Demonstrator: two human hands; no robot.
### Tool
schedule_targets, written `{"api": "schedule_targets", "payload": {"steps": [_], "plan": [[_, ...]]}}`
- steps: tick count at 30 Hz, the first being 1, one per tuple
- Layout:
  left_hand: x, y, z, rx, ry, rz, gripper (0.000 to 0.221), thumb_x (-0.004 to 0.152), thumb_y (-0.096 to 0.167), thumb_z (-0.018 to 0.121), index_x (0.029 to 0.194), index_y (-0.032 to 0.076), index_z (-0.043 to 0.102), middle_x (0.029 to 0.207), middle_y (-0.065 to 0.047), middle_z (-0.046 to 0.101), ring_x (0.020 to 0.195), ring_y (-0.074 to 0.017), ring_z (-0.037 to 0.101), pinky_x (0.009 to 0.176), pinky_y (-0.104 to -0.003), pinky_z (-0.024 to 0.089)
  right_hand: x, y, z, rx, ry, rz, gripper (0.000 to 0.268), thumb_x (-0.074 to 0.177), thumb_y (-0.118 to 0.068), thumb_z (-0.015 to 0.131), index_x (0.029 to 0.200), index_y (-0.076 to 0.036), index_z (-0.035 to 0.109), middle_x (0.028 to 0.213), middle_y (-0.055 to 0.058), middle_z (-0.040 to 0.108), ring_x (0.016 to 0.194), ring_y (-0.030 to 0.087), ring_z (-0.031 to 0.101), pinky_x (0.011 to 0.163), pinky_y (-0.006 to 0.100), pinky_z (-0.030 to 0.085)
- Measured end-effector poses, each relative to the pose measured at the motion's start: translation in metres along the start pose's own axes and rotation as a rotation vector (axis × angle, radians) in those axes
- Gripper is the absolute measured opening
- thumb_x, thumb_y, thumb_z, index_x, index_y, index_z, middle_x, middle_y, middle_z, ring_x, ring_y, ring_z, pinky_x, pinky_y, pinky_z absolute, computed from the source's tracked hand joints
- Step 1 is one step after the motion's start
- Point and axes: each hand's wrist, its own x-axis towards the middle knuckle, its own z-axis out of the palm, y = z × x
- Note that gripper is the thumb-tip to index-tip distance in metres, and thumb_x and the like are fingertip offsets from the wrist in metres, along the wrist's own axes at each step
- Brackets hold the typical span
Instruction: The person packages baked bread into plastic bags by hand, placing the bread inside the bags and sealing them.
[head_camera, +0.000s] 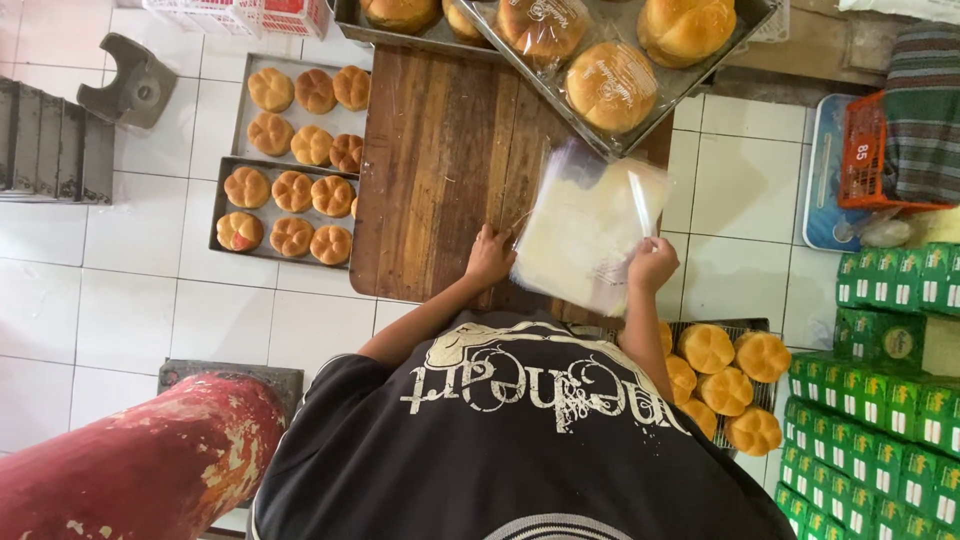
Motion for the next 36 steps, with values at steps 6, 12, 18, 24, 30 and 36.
{"api": "schedule_targets", "payload": {"steps": [6,12,18,24,30,36], "plan": [[0.001,0.012,-0.027,-0.121,-0.062,-0.06,0.05,0.085,0.033,0.075,0.131,0.015,0.067,0.12,-0.018,0.05,0.113,-0.0476,0.062,0.098,-0.051,0.054,0.003,-0.053,-0.048,0.108,-0.165,-0.4,0.021,0.088,0.009,0.073,0.105,0.002,0.081,0.13,0.03,0.062,0.12,0.05,0.057,0.105,0.055,0.048],[0.013,0.074,-0.094,-0.108,0.196,0.583,0.087,0.078,0.021,0.088,0.153,0.009,0.047,0.154,-0.03,0.039,0.144,-0.0487,0.037,0.118,-0.055,0.034,-0.008,-0.095,-0.081,0.498,-0.493,-0.542,0.023,0.084,0.002,0.069,0.08,-0.019,0.079,0.084,-0.003,0.075,0.084,0.02,0.072,0.086,0.032,0.054],[0.015,0.101,-0.124,-0.604,-0.204,0.534,0.049,0.108,0.029,0.049,0.156,0.019,0.044,0.118,-0.018,0.073,0.112,-0.041,0.068,0.099,-0.053,0.052,0.009,-0.146,-0.098,0.823,-0.538,-0.16,0.005,0.096,-0.007,0.075,0.1,-0.005,0.077,0.074,0.011,0.07,0.062,0.018,0.067,0.065,0.032,0.057],[0.005,0.117,-0.149,-0.715,-0.23,0.472,0.088,0.097,0.003,0.06,0.167,0.018,0.007,0.108,-0.017,0.075,0.095,-0.0374,0.075,0.081,-0.046,0.062,0.026,-0.187,-0.117,0.759,-0.282,-0.093,0.007,0.094,0.002,0.071,0.097,0.0,0.078,0.063,0.012,0.065,0.055,0.015,0.062,0.052,0.029,0.05],[0.016,0.105,-0.147,-0.767,-0.078,0.372,0.062,0.091,-0.009,0.056,0.145,0.019,0.044,0.077,-0.003,0.077,0.058,-0.0173,0.074,0.054,-0.029,0.06,0.029,-0.186,-0.108,0.967,-0.405,-0.005,0.008,0.102,-0.003,0.068,0.099,0.004,0.071,0.066,0.018,0.064,0.047,0.018,0.062,0.041,0.03,0.05],[0.013,0.11,-0.169,-0.606,0.031,0.384,0.02,0.083,-0.001,0.067,0.081,0.017,0.075,0.076,0.0,0.076,0.074,-0.0222,0.074,0.072,-0.032,0.058,0.028,-0.211,-0.105,0.455,0.207,-0.694,0.033,0.091,-0.003,0.07,0.123,0.0,0.062,0.121,0.02,0.06,0.108,0.039,0.059,0.095,0.053,0.047]]}}
